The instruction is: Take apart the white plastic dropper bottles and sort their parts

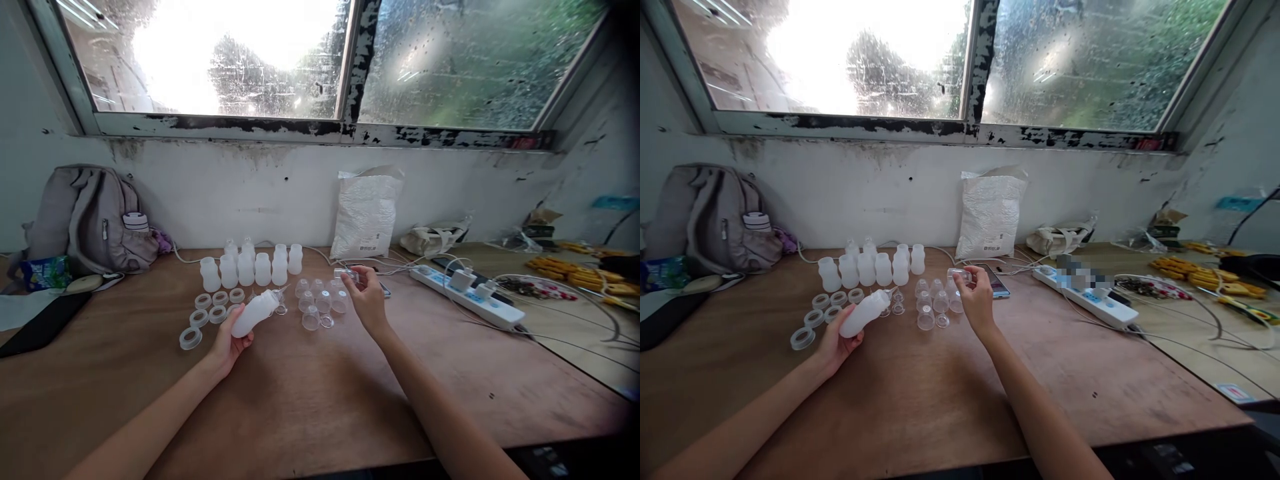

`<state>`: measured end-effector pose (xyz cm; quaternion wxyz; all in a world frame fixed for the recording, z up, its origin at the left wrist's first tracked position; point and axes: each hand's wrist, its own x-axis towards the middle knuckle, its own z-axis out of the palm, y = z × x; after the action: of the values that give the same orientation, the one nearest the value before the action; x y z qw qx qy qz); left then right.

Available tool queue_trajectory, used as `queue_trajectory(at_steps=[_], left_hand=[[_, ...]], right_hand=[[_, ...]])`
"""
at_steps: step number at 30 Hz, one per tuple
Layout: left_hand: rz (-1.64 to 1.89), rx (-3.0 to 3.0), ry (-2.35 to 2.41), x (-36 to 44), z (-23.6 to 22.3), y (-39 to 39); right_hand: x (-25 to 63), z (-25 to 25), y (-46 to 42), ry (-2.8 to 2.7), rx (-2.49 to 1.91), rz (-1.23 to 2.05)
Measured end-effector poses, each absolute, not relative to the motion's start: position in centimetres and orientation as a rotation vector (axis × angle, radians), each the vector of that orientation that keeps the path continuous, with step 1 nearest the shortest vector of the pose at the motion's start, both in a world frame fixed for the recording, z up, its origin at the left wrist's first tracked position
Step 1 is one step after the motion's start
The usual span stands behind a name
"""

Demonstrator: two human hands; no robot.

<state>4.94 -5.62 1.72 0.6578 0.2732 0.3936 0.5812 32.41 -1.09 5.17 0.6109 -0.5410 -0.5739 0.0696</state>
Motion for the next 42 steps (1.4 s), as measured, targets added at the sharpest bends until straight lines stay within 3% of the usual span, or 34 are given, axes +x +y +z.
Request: queue_trajectory(at_steps=[7,15,28,31,34,42], left_hand=[[1.353,0.599,0.869,4.8,1.9,-5.8],[1.522,0.523,0.836,3.1,3.3,-4.7],[1.738,0.484,0.708,-1.0,4.7,-2.7],[1.771,0.465,0.689,-1.4,4.7,-2.4],[1.795,0.434,0.681,-1.8,4.8,-2.3],[1.74,0.372,0.687,-2.1,4.5,-2.4]], right_hand=[[31.5,5.4,-1.9,-1.371,-1.11,0.263],[27.6,4.1,-8.1,-2.281,-0.892,0.404],[31.1,4.2,-3.4,-1.882,-1.466,0.177],[28.8,6.7,-4.0,-1.723,-1.342,0.056],[24.7,8.3,-3.8,-1.873,-1.176,0.218],[16.5,4.4,-0.4,-2.455,-1.114,0.434]])
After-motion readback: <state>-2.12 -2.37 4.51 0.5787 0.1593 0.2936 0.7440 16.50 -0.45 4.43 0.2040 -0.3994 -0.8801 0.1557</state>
